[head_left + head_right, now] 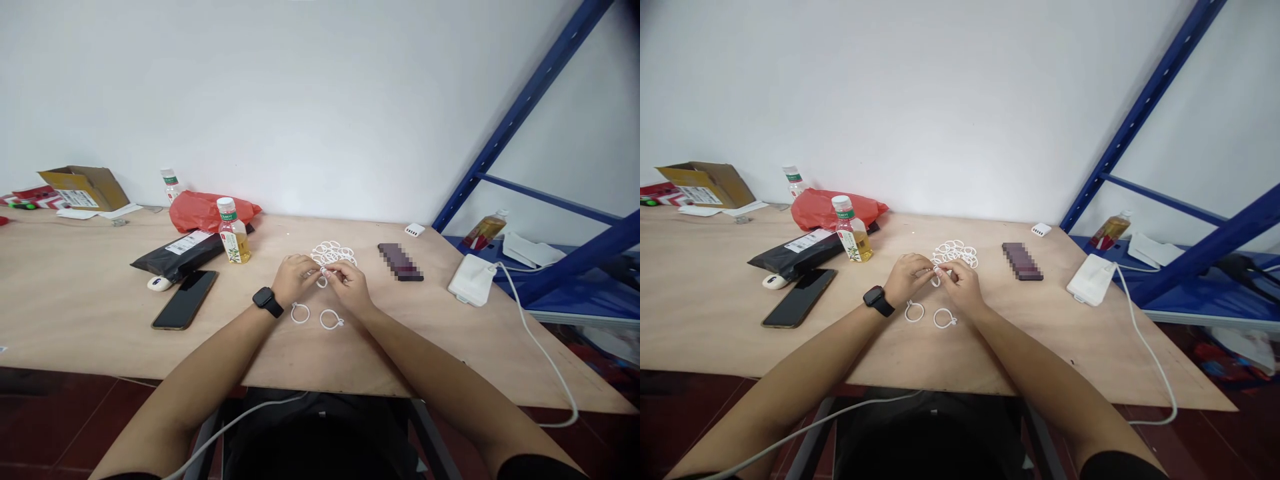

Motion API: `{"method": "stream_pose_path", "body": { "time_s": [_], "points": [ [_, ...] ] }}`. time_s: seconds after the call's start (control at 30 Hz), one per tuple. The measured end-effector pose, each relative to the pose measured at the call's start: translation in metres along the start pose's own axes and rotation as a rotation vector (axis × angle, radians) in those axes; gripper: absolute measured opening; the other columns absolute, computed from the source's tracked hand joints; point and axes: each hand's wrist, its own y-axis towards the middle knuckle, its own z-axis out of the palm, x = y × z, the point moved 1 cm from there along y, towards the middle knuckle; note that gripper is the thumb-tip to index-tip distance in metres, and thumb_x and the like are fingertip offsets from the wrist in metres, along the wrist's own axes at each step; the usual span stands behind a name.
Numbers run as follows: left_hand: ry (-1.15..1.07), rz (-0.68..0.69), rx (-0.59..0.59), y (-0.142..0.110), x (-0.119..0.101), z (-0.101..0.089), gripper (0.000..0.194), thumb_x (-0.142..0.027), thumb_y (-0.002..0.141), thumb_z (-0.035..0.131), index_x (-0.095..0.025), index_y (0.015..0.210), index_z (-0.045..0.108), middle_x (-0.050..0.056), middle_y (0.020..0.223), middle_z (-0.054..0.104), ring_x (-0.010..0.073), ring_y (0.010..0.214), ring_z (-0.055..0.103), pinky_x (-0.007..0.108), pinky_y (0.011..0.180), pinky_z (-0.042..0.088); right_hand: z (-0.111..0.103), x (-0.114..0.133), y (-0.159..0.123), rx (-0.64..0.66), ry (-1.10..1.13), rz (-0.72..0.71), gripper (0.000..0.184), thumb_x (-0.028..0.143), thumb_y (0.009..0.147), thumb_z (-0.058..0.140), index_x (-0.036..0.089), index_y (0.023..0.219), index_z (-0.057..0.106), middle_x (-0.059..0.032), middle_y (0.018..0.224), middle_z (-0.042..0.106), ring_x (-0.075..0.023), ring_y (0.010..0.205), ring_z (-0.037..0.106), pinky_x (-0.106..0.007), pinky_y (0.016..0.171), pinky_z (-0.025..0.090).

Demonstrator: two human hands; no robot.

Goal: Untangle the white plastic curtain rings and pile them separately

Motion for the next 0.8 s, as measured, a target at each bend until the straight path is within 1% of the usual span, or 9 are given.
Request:
{"method": "stream_pose_path", "body": {
  "time_s": [0.07, 0.17, 0.3, 0.37, 0.5, 0.6, 0.7, 0.77, 0.8],
  "points": [
    [0.016, 0.024, -0.008, 0.000, 0.002, 0.001, 0.020, -0.036, 0.091, 0.058, -0.022, 0.088, 0.072, 0.006, 0.089, 0.069, 0.0190, 0.086, 0.062, 0.035, 0.080, 0.045, 0.001, -0.002, 0.000, 0.020, 0.038, 0.040, 0.023, 0.039, 0.086, 0.062, 0.022, 0.098, 0.072, -0.0043, 0.086, 0.067, -0.0142, 0.065, 0.056, -0.028, 0.059, 0.046],
    [0.049, 0.045, -0.007, 0.000, 0.004, 0.002, 0.022, -0.037, 0.091, 0.058, -0.023, 0.090, 0.074, 0.006, 0.085, 0.066, 0.0190, 0.083, 0.060, 0.034, 0.077, 0.046, 0.001, -0.003, 0.000, 0.037, 0.044, 0.032, 0.022, 0.040, 0.087, 0.062, 0.021, 0.093, 0.073, -0.0046, 0.084, 0.068, -0.0159, 0.070, 0.059, -0.028, 0.063, 0.048],
    [-0.014, 0.124, -0.004, 0.000, 0.003, 0.002, 0.023, -0.028, 0.094, 0.051, -0.022, 0.099, 0.073, 0.007, 0.092, 0.067, 0.0186, 0.088, 0.061, 0.034, 0.080, 0.048, -0.001, -0.002, 0.001, -0.013, 0.002, 0.033, 0.021, 0.038, 0.086, 0.063, 0.020, 0.086, 0.072, -0.0041, 0.080, 0.069, -0.0155, 0.068, 0.059, -0.028, 0.063, 0.048],
    [-0.064, 0.157, -0.018, 0.000, 0.000, 0.001, 0.024, -0.027, 0.094, 0.051, -0.021, 0.103, 0.072, 0.008, 0.095, 0.068, 0.0182, 0.088, 0.062, 0.034, 0.082, 0.049, -0.002, 0.001, 0.001, -0.036, 0.008, 0.047, 0.020, 0.037, 0.085, 0.062, 0.019, 0.085, 0.071, -0.0035, 0.079, 0.069, -0.0147, 0.065, 0.060, -0.027, 0.061, 0.049],
    [-0.084, 0.160, -0.043, 0.002, -0.007, 0.001, 0.023, -0.028, 0.094, 0.052, -0.019, 0.095, 0.073, 0.007, 0.090, 0.069, 0.0169, 0.083, 0.063, 0.032, 0.078, 0.050, -0.002, 0.006, -0.001, -0.052, 0.012, 0.035, 0.017, 0.034, 0.086, 0.061, 0.019, 0.085, 0.071, -0.0028, 0.078, 0.070, -0.0147, 0.065, 0.062, -0.027, 0.062, 0.050],
    [-0.055, 0.144, -0.040, 0.004, -0.008, 0.001, 0.021, -0.026, 0.093, 0.053, -0.019, 0.092, 0.073, 0.007, 0.087, 0.069, 0.0171, 0.081, 0.063, 0.032, 0.077, 0.049, -0.003, 0.006, 0.000, -0.057, -0.018, -0.010, 0.016, 0.032, 0.088, 0.061, 0.020, 0.085, 0.071, -0.0027, 0.078, 0.070, -0.0151, 0.066, 0.063, -0.027, 0.062, 0.051],
    [-0.021, 0.124, -0.017, 0.005, -0.003, -0.003, 0.021, -0.027, 0.091, 0.055, -0.019, 0.101, 0.072, 0.008, 0.094, 0.070, 0.0193, 0.087, 0.063, 0.035, 0.081, 0.048, -0.008, -0.002, 0.007, -0.105, -0.106, -0.123, 0.015, 0.030, 0.089, 0.060, 0.021, 0.088, 0.072, -0.0039, 0.083, 0.071, -0.0169, 0.074, 0.065, -0.029, 0.068, 0.052],
    [0.003, 0.102, 0.033, 0.005, 0.004, -0.008, 0.022, -0.029, 0.090, 0.057, -0.018, 0.102, 0.071, 0.009, 0.095, 0.071, 0.0197, 0.088, 0.063, 0.035, 0.082, 0.048, -0.014, -0.009, 0.013, -0.124, -0.205, -0.186, 0.016, 0.028, 0.091, 0.058, 0.022, 0.096, 0.071, -0.0053, 0.089, 0.071, -0.0185, 0.079, 0.065, -0.031, 0.073, 0.052],
    [0.007, 0.091, 0.081, 0.005, 0.008, -0.011, 0.021, -0.029, 0.090, 0.056, -0.018, 0.099, 0.072, 0.008, 0.092, 0.071, 0.0187, 0.085, 0.063, 0.034, 0.082, 0.048, -0.016, -0.011, 0.015, -0.115, -0.257, -0.201, 0.018, 0.027, 0.091, 0.057, 0.022, 0.100, 0.071, -0.0060, 0.092, 0.071, -0.0190, 0.081, 0.065, -0.032, 0.075, 0.052]
  ]
}}
